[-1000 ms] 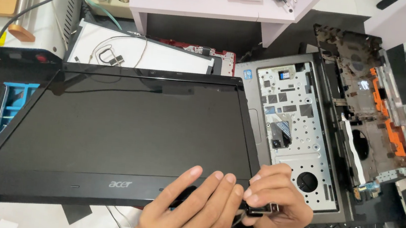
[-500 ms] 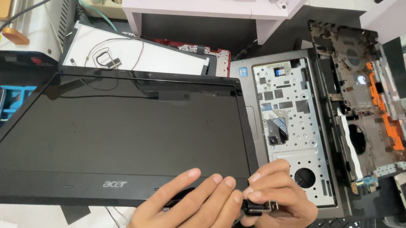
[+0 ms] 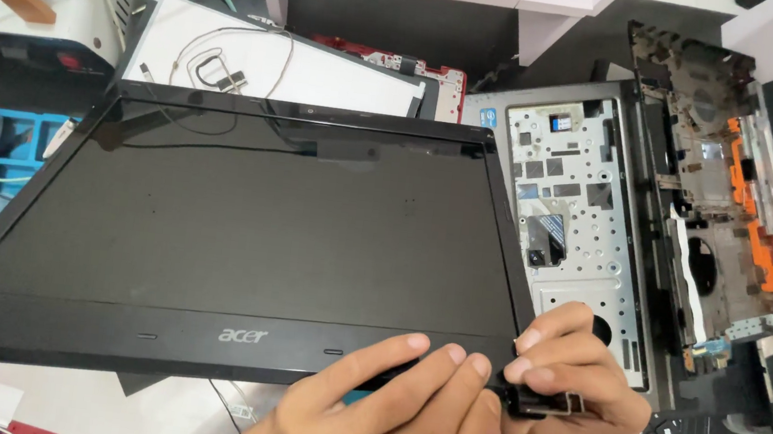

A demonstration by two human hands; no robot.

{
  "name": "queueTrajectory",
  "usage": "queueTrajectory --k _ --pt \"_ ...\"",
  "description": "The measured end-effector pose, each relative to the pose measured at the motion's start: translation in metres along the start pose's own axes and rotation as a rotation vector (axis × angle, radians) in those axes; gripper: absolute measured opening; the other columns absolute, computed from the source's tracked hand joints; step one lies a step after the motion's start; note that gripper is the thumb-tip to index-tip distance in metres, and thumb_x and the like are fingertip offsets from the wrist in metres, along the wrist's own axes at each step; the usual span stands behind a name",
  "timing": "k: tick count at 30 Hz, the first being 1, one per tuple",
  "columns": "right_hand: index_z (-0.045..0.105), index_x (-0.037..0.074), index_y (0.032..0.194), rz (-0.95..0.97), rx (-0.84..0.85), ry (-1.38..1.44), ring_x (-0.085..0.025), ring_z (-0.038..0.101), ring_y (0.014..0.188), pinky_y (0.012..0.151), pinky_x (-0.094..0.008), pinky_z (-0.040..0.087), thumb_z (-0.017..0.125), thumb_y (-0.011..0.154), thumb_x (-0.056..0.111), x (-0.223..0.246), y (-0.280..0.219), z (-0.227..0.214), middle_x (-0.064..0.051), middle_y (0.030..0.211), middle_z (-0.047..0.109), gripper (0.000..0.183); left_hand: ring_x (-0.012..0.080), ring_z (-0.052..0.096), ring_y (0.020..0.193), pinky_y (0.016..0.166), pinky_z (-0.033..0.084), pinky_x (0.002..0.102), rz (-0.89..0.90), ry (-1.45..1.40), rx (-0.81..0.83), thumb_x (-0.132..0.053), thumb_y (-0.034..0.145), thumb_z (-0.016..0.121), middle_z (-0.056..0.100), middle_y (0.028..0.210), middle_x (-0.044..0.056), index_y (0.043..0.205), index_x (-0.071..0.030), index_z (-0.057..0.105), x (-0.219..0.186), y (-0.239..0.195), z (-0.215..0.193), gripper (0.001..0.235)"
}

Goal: The person handles a detached laptop screen, using a small black tool to pry and adjust the bezel along the edges. They work on the corners and sides of the screen, then lift and rotate the unit to inspect the assembly.

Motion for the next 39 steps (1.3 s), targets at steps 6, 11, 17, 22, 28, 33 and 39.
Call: queueTrajectory --k 6,11,17,22,28,33,39 --pt "0.061 0.013 0.108 -0.005 0.126 -0.032 -0.02 0.065 0.097 0.084 -0.032 0.054 0.094 0.078 0.019 -0.001 0.003 -0.003 -0.002 0.103 0.072 0.045 0.0125 0.071 0.105 0.098 0.058 0.03 -0.067 -0.024 -0.011 -0.014 0.095 0.075 0.075 0.108 0.001 0.104 -0.013 0.069 0.003 0.008 -0.004 0.011" --pt "0.059 0.014 0.106 0.048 0.067 -0.129 -0.021 0.065 0.098 0.088 -0.032 0.054 0.09 0.084 0.015 0.005 0.001 0.003 -0.002 0.097 0.072 0.038 0.0136 0.071 0.105 0.097 0.058 0.03 -0.067 -0.052 -0.038 -0.013 0.096 0.074 0.075 0.108 0.001 0.104 -0.013 0.07 0.004 0.008 0.001 0.009" --pt "0.062 0.011 0.098 0.018 -0.095 -0.123 -0.019 0.063 0.093 0.085 -0.029 0.051 0.085 0.089 0.039 0.003 0.0 0.009 0.0 0.091 0.072 0.038 0.0152 0.071 0.105 0.098 0.056 0.034 -0.05 -0.028 0.019 -0.016 0.096 0.071 0.075 0.108 0.002 0.104 -0.012 0.07 0.005 0.016 0.0 0.009" --pt "0.062 0.011 0.097 0.042 -0.105 -0.108 -0.019 0.062 0.093 0.085 -0.03 0.05 0.083 0.09 0.046 0.004 0.003 0.01 0.0 0.089 0.072 0.041 0.0142 0.071 0.105 0.098 0.053 0.038 -0.03 0.179 0.025 -0.019 0.096 0.064 0.076 0.108 0.0 0.106 -0.013 0.073 0.007 0.012 0.004 0.014" --pt "0.065 0.014 0.098 0.006 -0.039 -0.018 -0.016 0.06 0.092 0.086 -0.029 0.05 0.085 0.083 0.049 -0.001 0.002 0.014 -0.001 0.089 0.07 0.043 0.0127 0.071 0.105 0.101 0.053 0.036 0.016 0.235 -0.01 -0.018 0.099 0.064 0.075 0.108 0.0 0.107 -0.013 0.073 0.0 0.006 0.003 0.012" --pt "0.066 0.013 0.092 -0.011 -0.048 0.19 -0.017 0.063 0.086 0.074 -0.027 0.051 0.085 0.082 0.048 -0.013 0.002 0.02 0.0 0.088 0.073 0.041 0.0127 0.072 0.104 0.099 0.054 0.036 -0.025 0.216 -0.007 -0.019 0.099 0.071 0.076 0.105 0.0 0.103 -0.014 0.071 0.001 0.011 0.0 0.007" --pt "0.063 0.014 0.092 -0.036 -0.121 0.189 -0.018 0.056 0.086 0.077 -0.027 0.046 0.08 0.093 0.04 -0.003 0.004 0.025 -0.001 0.087 0.068 0.032 0.0139 0.072 0.111 0.103 0.054 0.038 -0.03 0.199 -0.04 -0.018 0.104 0.072 0.076 0.114 0.002 0.111 -0.011 0.07 -0.001 0.001 0.006 0.01"
Point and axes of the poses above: each hand's wrist, its own y-axis towards the middle knuckle, its own z-axis out of the palm, x = y × z, the point moved 8 cm from there along y, towards the middle knuckle
